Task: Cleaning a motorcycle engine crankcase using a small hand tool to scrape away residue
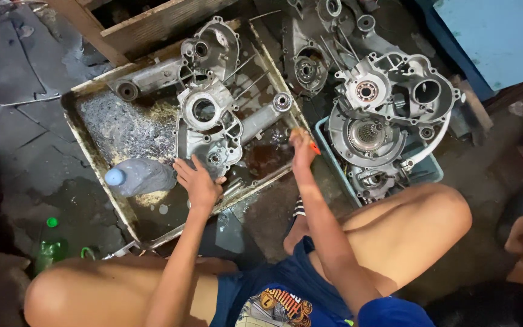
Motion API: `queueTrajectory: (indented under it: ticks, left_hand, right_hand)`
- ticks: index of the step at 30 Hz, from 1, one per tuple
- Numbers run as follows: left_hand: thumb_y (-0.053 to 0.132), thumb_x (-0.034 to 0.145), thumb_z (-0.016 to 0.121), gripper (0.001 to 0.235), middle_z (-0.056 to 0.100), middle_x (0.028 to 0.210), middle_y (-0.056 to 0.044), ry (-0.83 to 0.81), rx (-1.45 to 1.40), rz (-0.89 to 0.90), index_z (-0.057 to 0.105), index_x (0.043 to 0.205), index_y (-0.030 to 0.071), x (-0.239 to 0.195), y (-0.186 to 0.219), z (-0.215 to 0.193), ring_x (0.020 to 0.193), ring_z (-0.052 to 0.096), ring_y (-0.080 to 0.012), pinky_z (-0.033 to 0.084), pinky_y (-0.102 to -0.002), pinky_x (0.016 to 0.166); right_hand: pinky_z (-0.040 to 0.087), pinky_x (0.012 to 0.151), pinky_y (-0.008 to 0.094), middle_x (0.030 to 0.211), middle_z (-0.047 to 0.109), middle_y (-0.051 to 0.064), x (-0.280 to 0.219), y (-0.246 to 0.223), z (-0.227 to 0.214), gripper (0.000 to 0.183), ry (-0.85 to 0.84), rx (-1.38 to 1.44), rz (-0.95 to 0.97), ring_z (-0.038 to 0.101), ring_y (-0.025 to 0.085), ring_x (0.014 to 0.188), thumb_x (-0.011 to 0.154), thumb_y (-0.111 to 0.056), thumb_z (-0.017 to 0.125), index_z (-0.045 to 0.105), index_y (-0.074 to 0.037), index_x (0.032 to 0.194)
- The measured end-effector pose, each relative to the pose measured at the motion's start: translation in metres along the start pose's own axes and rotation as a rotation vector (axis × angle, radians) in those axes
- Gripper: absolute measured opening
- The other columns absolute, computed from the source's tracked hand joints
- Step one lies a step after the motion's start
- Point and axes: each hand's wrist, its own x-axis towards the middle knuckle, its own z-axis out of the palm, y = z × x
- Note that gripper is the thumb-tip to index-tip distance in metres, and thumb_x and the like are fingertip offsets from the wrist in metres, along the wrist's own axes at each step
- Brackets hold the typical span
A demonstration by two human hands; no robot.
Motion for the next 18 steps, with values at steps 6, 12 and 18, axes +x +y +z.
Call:
queueTrajectory:
  ticks: [6,12,18]
  left_hand:
    - [0.045,0.066,0.091,0.119,0.019,0.158,-0.043,-0.018,0.006,-0.017,0.033,0.156,-0.008,-0.001,0.002,-0.005,0.150,0.016,-0.0559,0.022,-0.058,0.119]
    - [0.046,0.074,0.086,0.114,0.015,0.158,-0.045,-0.032,-0.018,-0.004,0.030,0.158,-0.008,-0.006,0.005,-0.015,0.150,0.013,-0.0569,0.023,-0.058,0.118]
    - [0.048,0.069,0.088,0.118,0.016,0.158,-0.044,-0.025,0.021,-0.005,0.031,0.156,-0.008,-0.003,0.002,-0.006,0.149,0.015,-0.0574,0.024,-0.059,0.118]
  right_hand:
    - [0.068,0.085,0.037,0.102,0.074,0.022,0.075,0.049,-0.011,0.031,-0.056,0.058,0.239,0.076,0.030,0.087,0.095,-0.014,0.065,0.064,0.008,0.115]
    - [0.066,0.089,0.050,0.100,0.075,0.027,0.102,0.061,-0.005,0.032,0.042,0.059,0.260,0.078,0.038,0.087,0.095,-0.014,0.070,0.061,0.006,0.118]
    - [0.065,0.093,0.050,0.101,0.075,0.029,0.108,0.055,-0.009,0.038,0.024,0.014,0.213,0.078,0.038,0.091,0.094,-0.022,0.070,0.062,0.006,0.118]
